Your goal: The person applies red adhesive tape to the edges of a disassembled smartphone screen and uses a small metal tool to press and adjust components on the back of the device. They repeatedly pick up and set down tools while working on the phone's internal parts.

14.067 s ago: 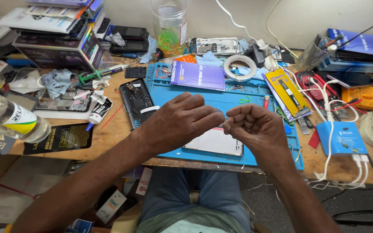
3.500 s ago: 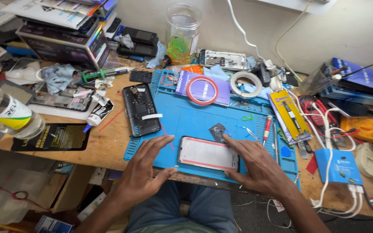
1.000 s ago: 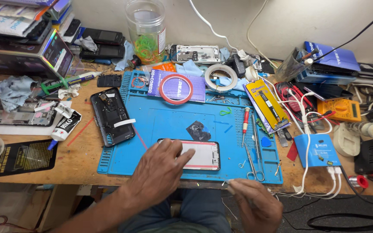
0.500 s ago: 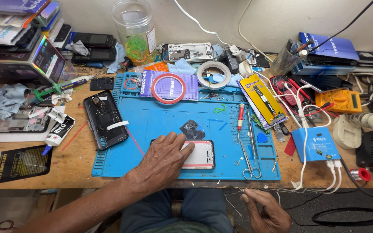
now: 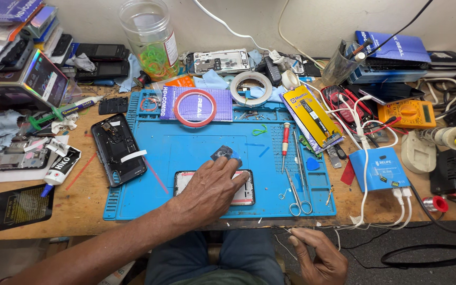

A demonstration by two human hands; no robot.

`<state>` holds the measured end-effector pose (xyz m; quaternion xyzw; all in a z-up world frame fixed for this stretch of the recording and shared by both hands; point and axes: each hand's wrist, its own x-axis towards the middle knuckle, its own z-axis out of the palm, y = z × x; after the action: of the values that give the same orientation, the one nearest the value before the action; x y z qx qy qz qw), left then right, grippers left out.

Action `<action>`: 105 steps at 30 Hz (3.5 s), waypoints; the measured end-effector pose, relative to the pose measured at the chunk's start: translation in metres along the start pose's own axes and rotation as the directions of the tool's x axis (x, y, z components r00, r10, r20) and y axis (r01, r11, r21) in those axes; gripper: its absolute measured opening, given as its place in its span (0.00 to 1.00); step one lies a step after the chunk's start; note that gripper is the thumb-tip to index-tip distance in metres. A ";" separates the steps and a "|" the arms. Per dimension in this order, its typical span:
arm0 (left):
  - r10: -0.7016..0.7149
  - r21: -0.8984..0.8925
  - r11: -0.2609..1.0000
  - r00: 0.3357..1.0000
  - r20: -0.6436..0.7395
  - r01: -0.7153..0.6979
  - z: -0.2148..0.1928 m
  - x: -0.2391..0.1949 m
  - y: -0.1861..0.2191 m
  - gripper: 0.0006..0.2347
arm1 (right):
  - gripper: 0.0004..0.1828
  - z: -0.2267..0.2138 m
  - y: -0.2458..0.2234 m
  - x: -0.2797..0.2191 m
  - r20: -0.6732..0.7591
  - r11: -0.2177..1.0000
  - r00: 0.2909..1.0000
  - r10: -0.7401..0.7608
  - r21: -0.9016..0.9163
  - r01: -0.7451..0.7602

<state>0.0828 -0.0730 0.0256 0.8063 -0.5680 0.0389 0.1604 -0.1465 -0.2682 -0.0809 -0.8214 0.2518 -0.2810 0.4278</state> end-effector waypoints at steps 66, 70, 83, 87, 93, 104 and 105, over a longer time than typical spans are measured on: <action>0.429 -0.068 0.901 0.856 0.289 -0.428 -0.021 0.015 -0.022 0.16 | 0.10 -0.003 -0.056 -0.010 -0.014 0.994 1.000 -0.021 0.102 0.023; 0.406 -0.084 0.914 0.881 0.245 -0.398 -0.020 0.019 -0.021 0.14 | 0.09 -0.003 -0.064 -0.007 0.000 0.996 0.999 0.047 0.074 -0.047; 0.414 -0.090 0.910 0.865 0.283 -0.405 -0.017 0.010 -0.028 0.16 | 0.09 0.014 -0.092 0.024 0.066 0.979 0.987 -0.146 0.151 0.134; 0.426 -0.108 0.905 0.876 0.226 -0.412 -0.015 0.012 -0.029 0.15 | 0.08 0.016 -0.102 0.021 0.058 0.994 0.995 -0.077 0.085 0.072; 0.372 -0.134 0.928 0.882 0.290 -0.348 -0.020 0.008 -0.031 0.18 | 0.10 0.021 -0.099 0.041 0.077 0.986 0.984 -0.161 0.045 0.158; 0.179 -0.152 0.972 0.984 0.002 -0.177 -0.041 -0.017 -0.015 0.30 | 0.11 0.021 -0.082 0.058 0.089 0.977 0.995 -0.046 -0.205 0.063; 0.144 -0.149 0.979 0.989 0.022 -0.140 -0.043 -0.021 -0.014 0.32 | 0.13 0.019 -0.079 0.061 0.091 0.935 0.978 -0.187 -0.290 0.206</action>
<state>0.0934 -0.0364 0.0576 0.7502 -0.6280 -0.0047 0.2069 -0.0764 -0.2568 -0.0081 -0.9057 0.1944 -0.2556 0.2768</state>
